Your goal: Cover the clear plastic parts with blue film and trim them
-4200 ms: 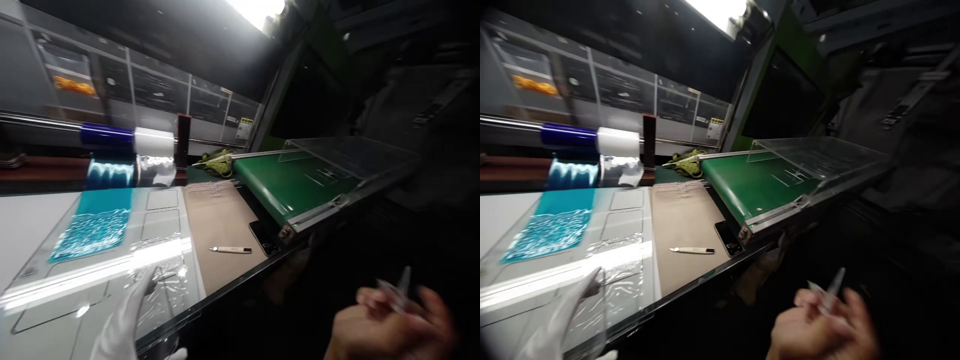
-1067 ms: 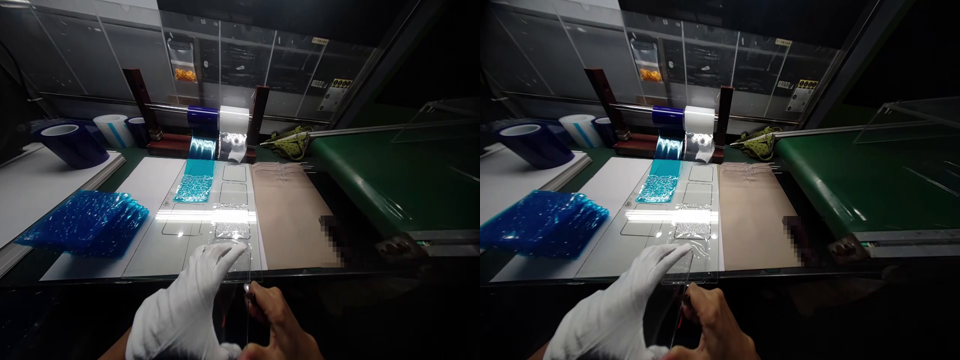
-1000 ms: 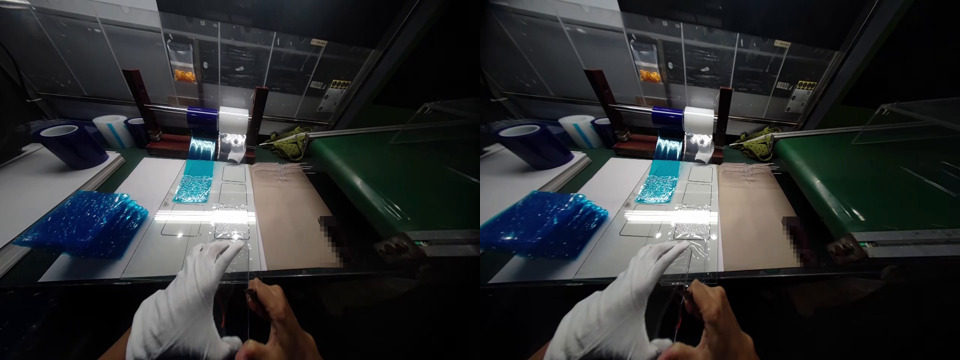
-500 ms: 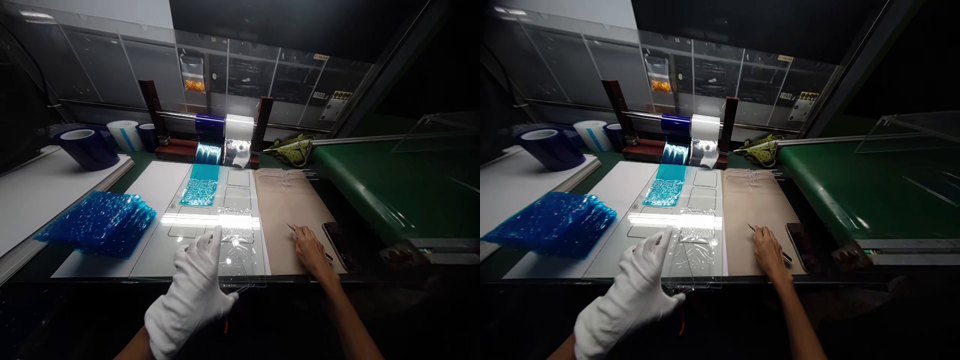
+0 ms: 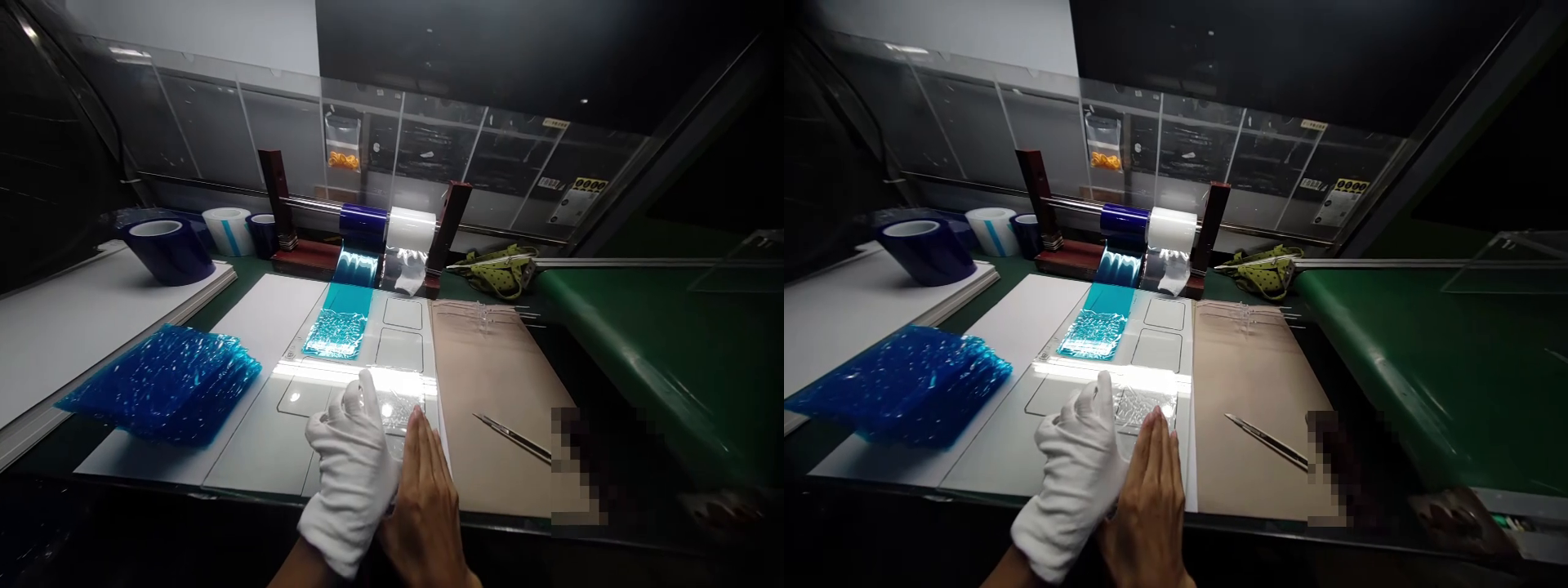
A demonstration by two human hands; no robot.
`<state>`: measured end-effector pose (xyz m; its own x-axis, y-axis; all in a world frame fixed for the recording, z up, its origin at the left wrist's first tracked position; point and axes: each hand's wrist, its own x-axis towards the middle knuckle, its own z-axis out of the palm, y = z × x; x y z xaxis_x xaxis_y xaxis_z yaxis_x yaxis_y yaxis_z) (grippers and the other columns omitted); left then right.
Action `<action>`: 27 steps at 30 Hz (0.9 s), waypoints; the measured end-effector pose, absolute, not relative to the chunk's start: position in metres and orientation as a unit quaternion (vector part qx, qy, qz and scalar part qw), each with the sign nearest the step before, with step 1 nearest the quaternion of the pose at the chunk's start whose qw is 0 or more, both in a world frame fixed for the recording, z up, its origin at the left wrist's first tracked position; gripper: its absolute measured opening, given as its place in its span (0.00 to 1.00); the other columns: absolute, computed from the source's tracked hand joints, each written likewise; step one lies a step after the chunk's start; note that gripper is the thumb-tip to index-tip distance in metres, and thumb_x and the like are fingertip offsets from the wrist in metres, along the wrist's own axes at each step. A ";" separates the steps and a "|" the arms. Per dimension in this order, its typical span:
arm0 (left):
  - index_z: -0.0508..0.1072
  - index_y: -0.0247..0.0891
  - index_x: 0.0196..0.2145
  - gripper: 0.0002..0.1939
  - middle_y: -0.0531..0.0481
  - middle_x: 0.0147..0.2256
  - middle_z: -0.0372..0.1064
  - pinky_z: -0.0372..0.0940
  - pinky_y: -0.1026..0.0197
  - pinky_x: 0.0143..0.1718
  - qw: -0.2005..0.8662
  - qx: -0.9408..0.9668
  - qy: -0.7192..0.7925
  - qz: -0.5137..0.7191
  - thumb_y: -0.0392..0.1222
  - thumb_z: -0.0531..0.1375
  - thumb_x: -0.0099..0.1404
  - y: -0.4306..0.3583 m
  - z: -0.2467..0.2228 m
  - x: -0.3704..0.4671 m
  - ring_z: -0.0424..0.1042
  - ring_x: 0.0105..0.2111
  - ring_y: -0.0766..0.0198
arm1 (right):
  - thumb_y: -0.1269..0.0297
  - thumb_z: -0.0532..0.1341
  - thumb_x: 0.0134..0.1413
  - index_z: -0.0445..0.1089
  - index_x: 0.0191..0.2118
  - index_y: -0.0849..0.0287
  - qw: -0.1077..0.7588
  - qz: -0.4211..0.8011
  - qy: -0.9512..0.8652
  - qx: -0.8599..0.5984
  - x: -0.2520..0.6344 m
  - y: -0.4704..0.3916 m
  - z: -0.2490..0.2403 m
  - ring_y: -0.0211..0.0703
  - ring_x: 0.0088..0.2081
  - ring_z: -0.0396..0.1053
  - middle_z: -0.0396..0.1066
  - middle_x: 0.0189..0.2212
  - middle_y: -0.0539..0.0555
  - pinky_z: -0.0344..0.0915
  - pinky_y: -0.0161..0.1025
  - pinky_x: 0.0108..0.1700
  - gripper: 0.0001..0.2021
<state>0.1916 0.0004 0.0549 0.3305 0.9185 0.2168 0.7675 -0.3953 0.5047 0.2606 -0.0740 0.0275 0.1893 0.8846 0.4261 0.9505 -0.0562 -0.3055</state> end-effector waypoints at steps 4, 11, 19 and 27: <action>0.30 0.37 0.66 0.42 0.29 0.61 0.48 0.55 0.30 0.50 0.061 0.808 0.545 0.214 0.48 0.50 0.63 0.011 0.056 0.198 0.55 0.57 0.34 | 0.70 0.57 0.45 0.23 0.66 0.76 0.262 -0.054 -0.660 -0.701 0.283 -0.058 0.027 0.70 0.64 0.45 0.41 0.65 0.77 0.56 0.68 0.57 0.49; 0.26 0.29 0.65 0.71 0.23 0.62 0.40 0.55 0.31 0.49 0.016 0.768 0.604 0.211 0.75 0.58 0.40 0.036 0.060 0.159 0.53 0.57 0.30 | 0.63 0.66 0.44 0.20 0.66 0.70 0.184 -0.011 -0.776 -0.603 0.387 0.008 0.050 0.62 0.66 0.41 0.44 0.64 0.75 0.44 0.64 0.63 0.58; 0.27 0.39 0.65 0.67 0.29 0.62 0.41 0.61 0.37 0.47 0.073 0.727 0.660 0.174 0.66 0.62 0.41 0.051 0.034 0.117 0.60 0.54 0.33 | 0.65 0.68 0.42 0.19 0.66 0.67 0.107 0.020 -0.819 -0.563 0.438 0.083 0.050 0.60 0.66 0.40 0.43 0.64 0.76 0.40 0.60 0.65 0.60; 0.32 0.44 0.65 0.61 0.39 0.65 0.39 0.66 0.41 0.46 0.165 0.694 0.674 0.192 0.62 0.61 0.43 0.080 0.029 0.111 0.59 0.57 0.37 | 0.62 0.67 0.43 0.21 0.66 0.66 0.100 0.049 -0.836 -0.537 0.447 0.107 0.039 0.60 0.66 0.38 0.42 0.65 0.75 0.39 0.61 0.64 0.58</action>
